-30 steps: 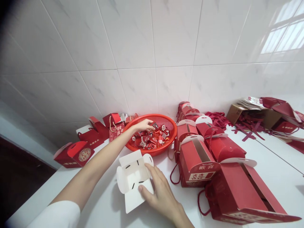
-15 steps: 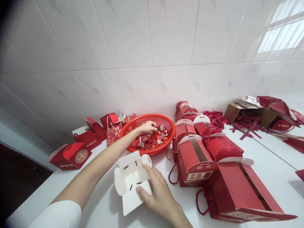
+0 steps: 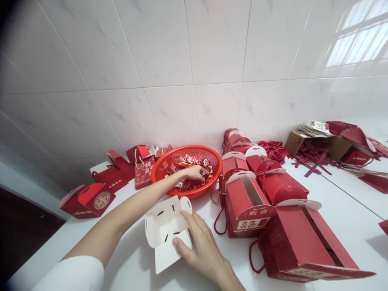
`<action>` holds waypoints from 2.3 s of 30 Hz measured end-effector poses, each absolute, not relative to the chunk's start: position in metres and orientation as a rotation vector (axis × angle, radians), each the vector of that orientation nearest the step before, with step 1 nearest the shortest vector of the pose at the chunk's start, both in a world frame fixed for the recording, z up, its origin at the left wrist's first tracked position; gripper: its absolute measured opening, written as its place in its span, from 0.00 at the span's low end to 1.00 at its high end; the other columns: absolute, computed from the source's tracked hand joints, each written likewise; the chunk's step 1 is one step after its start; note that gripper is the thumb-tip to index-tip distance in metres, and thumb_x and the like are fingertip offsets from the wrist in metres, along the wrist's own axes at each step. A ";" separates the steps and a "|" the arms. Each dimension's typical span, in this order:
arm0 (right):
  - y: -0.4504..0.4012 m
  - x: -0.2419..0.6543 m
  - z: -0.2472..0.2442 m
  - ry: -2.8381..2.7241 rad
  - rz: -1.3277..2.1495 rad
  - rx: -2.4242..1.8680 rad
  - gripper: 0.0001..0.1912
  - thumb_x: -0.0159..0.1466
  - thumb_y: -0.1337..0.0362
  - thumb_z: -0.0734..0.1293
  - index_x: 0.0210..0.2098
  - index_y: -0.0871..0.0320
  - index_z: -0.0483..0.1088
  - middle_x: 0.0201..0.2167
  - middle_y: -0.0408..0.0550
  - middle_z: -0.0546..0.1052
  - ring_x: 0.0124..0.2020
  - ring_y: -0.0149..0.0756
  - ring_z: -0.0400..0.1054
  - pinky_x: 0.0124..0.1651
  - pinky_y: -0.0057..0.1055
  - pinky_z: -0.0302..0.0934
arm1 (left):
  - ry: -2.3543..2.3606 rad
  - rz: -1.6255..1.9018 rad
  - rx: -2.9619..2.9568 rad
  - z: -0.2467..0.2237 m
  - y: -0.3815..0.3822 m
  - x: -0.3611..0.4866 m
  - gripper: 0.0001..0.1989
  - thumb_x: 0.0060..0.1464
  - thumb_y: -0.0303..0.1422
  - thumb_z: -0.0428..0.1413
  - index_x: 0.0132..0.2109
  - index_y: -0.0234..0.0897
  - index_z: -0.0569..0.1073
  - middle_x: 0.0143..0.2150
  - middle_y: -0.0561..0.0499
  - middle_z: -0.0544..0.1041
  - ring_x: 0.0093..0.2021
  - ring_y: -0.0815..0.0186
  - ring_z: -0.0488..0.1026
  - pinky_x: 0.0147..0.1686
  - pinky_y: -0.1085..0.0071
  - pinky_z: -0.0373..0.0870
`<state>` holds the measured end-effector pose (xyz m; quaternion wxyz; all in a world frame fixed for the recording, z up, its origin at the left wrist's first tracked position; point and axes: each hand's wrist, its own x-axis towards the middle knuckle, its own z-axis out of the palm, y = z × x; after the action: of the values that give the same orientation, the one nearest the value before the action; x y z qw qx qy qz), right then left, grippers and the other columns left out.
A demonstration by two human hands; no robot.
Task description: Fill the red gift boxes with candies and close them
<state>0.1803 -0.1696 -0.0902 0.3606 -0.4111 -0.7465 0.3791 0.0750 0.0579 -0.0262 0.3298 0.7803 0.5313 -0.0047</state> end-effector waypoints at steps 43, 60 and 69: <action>-0.171 0.181 -0.088 -1.917 0.997 -1.061 0.31 0.67 0.57 0.66 0.68 0.55 0.59 0.62 0.57 0.69 0.63 0.49 0.64 0.63 0.45 0.63 | 1.155 0.407 1.545 -0.027 0.064 0.065 0.06 0.46 0.34 0.63 0.31 0.36 0.80 0.33 0.52 0.81 0.33 0.65 0.73 0.33 0.72 0.69; -0.170 0.181 -0.084 -1.948 0.957 -1.068 0.30 0.67 0.58 0.65 0.67 0.56 0.60 0.60 0.57 0.71 0.61 0.49 0.65 0.64 0.45 0.61 | 1.066 -0.031 2.056 -0.032 0.055 0.076 0.30 0.34 0.20 0.60 0.48 0.41 0.83 0.31 0.54 0.81 0.35 0.60 0.76 0.36 0.71 0.69; -0.171 0.182 -0.084 -1.947 0.940 -1.059 0.29 0.67 0.58 0.66 0.66 0.56 0.61 0.59 0.56 0.71 0.60 0.49 0.66 0.63 0.45 0.62 | 1.089 -0.125 2.119 -0.028 0.055 0.073 0.35 0.30 0.20 0.57 0.50 0.44 0.82 0.32 0.53 0.82 0.36 0.56 0.77 0.33 0.70 0.69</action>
<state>0.1816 -0.1711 -0.0838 0.3588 -0.4107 -0.7548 0.3645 0.0729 0.0548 -0.0280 0.3691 0.8254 0.4244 -0.0488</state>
